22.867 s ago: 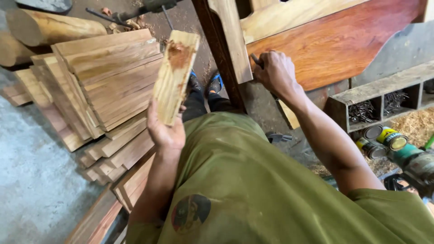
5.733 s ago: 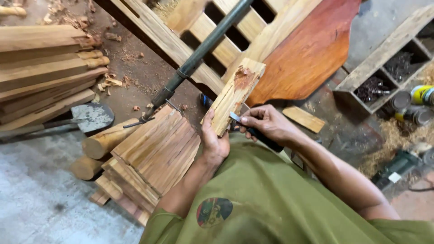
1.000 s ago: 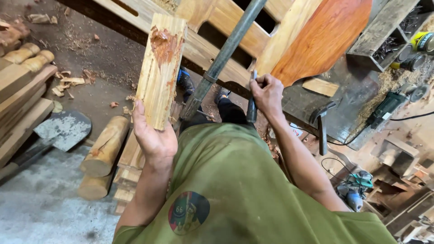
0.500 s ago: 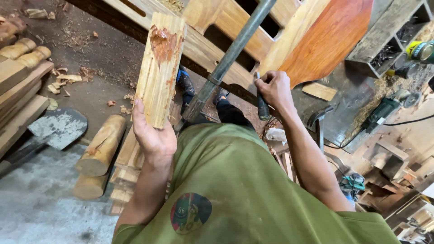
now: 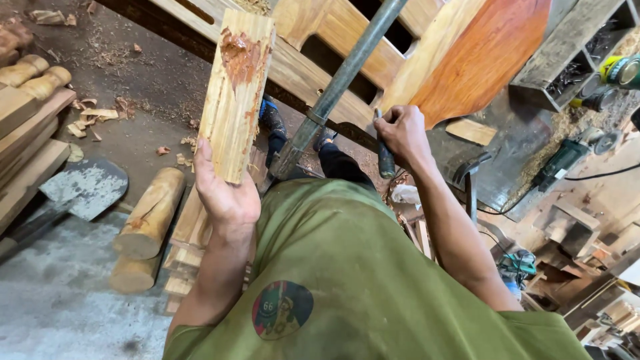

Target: The person uses a chisel to carve and shape a small piece of wood held in their left hand. They repeatedly strike the chisel with their right hand to remove wood shavings and refine the piece's surface.

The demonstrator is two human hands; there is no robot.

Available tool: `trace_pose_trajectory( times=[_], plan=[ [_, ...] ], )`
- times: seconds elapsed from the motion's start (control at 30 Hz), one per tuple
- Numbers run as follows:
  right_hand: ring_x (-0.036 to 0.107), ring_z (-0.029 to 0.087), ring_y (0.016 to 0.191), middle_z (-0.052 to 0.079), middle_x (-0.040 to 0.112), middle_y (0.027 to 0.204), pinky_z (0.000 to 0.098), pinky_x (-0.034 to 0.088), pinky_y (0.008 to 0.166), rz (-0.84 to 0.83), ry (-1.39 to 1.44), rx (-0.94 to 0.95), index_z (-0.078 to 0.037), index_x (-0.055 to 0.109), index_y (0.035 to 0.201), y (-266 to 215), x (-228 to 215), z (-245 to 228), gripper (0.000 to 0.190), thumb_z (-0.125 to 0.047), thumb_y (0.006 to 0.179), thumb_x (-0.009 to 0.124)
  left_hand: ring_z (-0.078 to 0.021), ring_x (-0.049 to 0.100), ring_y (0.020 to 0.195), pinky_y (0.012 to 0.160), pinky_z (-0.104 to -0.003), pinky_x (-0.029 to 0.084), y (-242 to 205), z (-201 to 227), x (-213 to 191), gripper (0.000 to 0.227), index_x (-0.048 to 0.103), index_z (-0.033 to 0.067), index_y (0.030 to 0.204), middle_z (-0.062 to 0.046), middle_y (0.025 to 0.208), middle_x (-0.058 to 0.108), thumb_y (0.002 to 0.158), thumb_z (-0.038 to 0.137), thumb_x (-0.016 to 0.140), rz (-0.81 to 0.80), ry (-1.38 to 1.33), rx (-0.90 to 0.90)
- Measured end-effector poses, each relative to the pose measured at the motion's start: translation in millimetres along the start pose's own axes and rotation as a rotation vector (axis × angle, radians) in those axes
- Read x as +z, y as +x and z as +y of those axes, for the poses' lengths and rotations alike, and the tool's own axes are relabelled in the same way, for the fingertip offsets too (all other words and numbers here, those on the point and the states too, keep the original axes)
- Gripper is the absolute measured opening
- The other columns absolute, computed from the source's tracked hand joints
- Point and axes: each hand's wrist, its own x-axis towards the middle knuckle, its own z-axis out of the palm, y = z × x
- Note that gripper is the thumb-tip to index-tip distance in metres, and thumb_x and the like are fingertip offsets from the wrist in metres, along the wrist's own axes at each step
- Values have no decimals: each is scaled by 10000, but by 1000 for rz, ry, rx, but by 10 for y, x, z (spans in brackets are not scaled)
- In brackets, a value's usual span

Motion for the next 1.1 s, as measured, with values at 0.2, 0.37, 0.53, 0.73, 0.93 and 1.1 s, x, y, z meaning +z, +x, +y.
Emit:
trace_pose_trajectory(
  times=[0.2,0.37,0.53,0.73,0.93,1.1],
  plan=[
    [714,334,770,187,720,756,467,532,718,-111,9,-11,-87,757,767,-136,-193,-182,200,-286,741,753,-319,449,1434,1231,-582,255,-9,11,39,415,528,132,1426,-156,1517,510,1070,339,580,-7,-22,6],
    [726,314,790,134,725,776,456,548,722,-36,27,-36,-137,764,796,-33,-35,-38,181,-318,790,761,-305,486,1417,1229,-562,289,59,-77,-122,428,515,113,1449,-158,1512,525,1084,329,570,-5,-74,-1],
    [712,334,761,182,718,768,463,530,707,-94,3,-50,-107,761,770,-102,-121,-112,232,-338,773,784,-294,486,1416,1230,-550,295,11,-36,-45,430,523,131,1442,-143,1521,518,1073,342,588,-12,-44,-12],
    [710,293,728,125,717,741,430,533,682,-98,-2,-77,-130,753,754,-59,-153,-25,193,-318,791,774,-309,501,1415,1223,-544,333,-28,-14,-35,441,539,111,1436,-160,1509,533,1063,335,607,9,-55,-25],
    [697,355,815,194,726,839,486,546,731,-170,-152,-275,-86,775,914,80,-466,-134,194,-252,895,678,-317,480,1432,1233,-552,308,28,-33,-53,453,532,105,1445,-173,1528,509,1061,327,623,18,-71,-12],
    [751,341,819,46,736,814,481,602,739,-75,-722,-426,-261,756,953,306,-489,-260,160,-328,920,615,-316,506,1414,1224,-561,326,7,-29,-46,414,551,121,1422,-174,1500,539,1065,328,590,-24,-39,0]
  ],
)
